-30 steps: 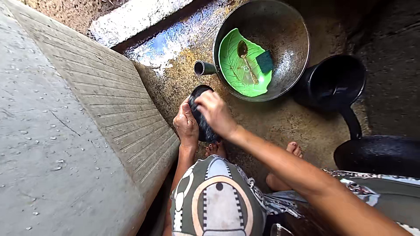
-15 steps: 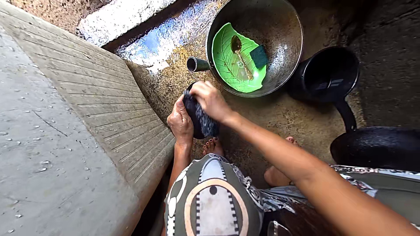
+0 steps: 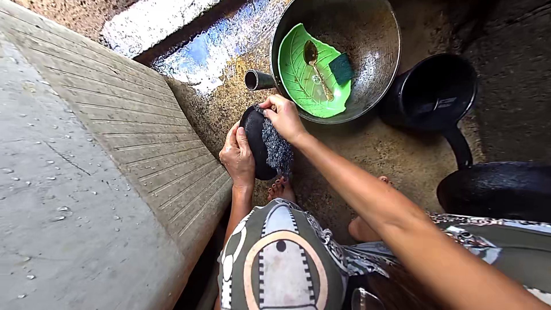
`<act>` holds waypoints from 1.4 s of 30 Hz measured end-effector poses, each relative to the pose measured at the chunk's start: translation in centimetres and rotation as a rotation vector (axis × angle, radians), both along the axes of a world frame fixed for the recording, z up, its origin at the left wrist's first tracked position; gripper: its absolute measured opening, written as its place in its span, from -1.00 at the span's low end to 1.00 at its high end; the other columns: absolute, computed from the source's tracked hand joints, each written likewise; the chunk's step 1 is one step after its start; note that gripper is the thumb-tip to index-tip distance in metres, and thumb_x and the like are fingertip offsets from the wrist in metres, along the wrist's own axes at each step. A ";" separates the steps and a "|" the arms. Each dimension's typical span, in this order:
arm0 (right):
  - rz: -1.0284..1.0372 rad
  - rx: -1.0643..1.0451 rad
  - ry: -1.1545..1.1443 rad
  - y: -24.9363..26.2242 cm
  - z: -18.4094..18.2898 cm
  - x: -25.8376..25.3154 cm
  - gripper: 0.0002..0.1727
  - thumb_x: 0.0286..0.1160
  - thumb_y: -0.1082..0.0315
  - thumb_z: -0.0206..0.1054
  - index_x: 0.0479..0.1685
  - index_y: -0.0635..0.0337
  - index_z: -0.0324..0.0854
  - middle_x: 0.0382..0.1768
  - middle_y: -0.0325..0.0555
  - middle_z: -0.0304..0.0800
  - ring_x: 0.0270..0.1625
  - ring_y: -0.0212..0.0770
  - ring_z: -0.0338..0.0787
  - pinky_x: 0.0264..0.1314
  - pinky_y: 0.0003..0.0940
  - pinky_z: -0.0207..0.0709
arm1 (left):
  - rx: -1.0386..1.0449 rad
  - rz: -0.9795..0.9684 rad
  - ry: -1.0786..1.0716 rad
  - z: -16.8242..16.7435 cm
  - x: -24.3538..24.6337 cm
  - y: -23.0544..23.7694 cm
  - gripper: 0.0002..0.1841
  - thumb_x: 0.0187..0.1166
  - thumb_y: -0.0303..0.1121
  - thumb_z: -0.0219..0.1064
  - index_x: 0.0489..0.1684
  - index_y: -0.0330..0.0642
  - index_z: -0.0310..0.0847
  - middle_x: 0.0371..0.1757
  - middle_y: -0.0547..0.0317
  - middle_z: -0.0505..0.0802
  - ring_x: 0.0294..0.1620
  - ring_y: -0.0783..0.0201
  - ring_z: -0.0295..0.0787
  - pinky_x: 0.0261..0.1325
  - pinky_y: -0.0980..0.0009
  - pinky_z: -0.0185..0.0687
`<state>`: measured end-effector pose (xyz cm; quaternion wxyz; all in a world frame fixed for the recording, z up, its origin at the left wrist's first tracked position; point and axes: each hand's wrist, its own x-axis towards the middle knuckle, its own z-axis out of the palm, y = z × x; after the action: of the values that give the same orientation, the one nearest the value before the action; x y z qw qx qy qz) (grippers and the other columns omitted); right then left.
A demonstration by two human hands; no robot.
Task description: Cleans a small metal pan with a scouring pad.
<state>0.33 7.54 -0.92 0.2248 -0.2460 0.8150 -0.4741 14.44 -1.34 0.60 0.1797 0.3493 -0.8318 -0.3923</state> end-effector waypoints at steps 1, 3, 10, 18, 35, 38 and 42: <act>-0.014 0.013 0.043 0.4 0.9 1.6 -0.82 0.53 0.53 0.32 -0.02 0.29 0.78 0.05 0.09 0.80 0.19 0.00 0.78 0.36 -0.04 0.63 | -0.004 0.007 -0.009 -0.1 -0.2 -0.2 -0.63 0.87 -0.19 0.07 0.33 -0.15 0.72 0.08 0.07 0.92 0.03 0.35 0.87 0.16 0.31 0.74; 0.021 -0.002 0.189 1.7 2.4 6.7 -0.89 0.58 0.51 0.31 -0.06 0.27 0.73 0.04 0.06 0.74 0.17 0.02 0.74 0.28 -0.07 0.67 | 0.014 0.031 -0.051 -0.1 -0.3 -0.6 -0.63 0.86 -0.18 0.07 0.30 -0.15 0.73 0.02 0.06 0.92 -0.02 0.33 0.87 0.12 0.28 0.74; -0.025 0.137 0.132 1.7 3.5 7.0 -0.91 0.57 0.48 0.35 -0.05 0.24 0.63 -0.08 0.08 0.66 -0.05 0.05 0.75 -0.01 -0.07 0.72 | 0.050 0.068 -0.053 -0.6 0.6 -0.8 -0.61 0.89 -0.18 0.00 0.35 -0.12 0.70 0.01 0.10 0.92 -0.08 0.38 0.86 0.06 0.34 0.75; 0.018 0.092 0.062 -1.4 0.9 1.7 -0.78 0.58 0.50 0.25 0.04 0.29 0.76 0.04 0.12 0.80 0.19 0.03 0.80 0.32 -0.05 0.67 | -0.053 0.000 -0.015 -1.2 1.5 -0.2 -0.50 0.92 -0.08 -0.16 0.43 -0.06 0.69 0.15 0.10 0.91 0.07 0.32 0.88 0.19 0.19 0.76; 0.295 -0.067 0.208 -0.2 2.4 2.4 -0.77 0.64 0.55 0.13 0.01 0.27 0.71 0.04 0.03 0.81 0.20 0.01 0.75 0.34 -0.14 0.61 | -0.143 -0.140 -0.121 -0.4 2.0 -0.7 -0.54 0.90 -0.18 -0.11 -0.11 -0.34 0.66 -0.39 -0.10 0.78 -0.36 0.09 0.77 -0.25 0.08 0.64; 0.203 -0.107 0.210 -0.7 0.5 1.4 -0.79 0.61 0.57 0.17 -0.02 0.32 0.73 0.16 0.10 0.78 0.31 0.01 0.74 0.44 -0.15 0.60 | -0.131 -0.098 -0.061 -0.6 1.5 -1.0 -0.53 0.91 -0.15 -0.07 -0.22 -0.28 0.67 -0.50 0.04 0.71 -0.48 0.25 0.68 -0.34 0.26 0.60; 0.013 0.017 0.030 0.1 -0.8 1.5 -0.81 0.55 0.57 0.28 0.05 0.32 0.68 0.07 0.17 0.70 0.16 0.05 0.76 0.30 -0.06 0.67 | -0.044 -0.013 -0.066 -1.1 1.7 -1.1 -0.53 0.91 -0.11 -0.07 -0.28 -0.21 0.66 -0.53 0.12 0.68 -0.50 0.30 0.65 -0.37 0.27 0.59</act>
<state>1.81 7.68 -1.76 0.2175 -0.2564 0.8208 -0.4618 16.09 -2.45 -0.51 0.1576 0.3525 -0.8479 -0.3632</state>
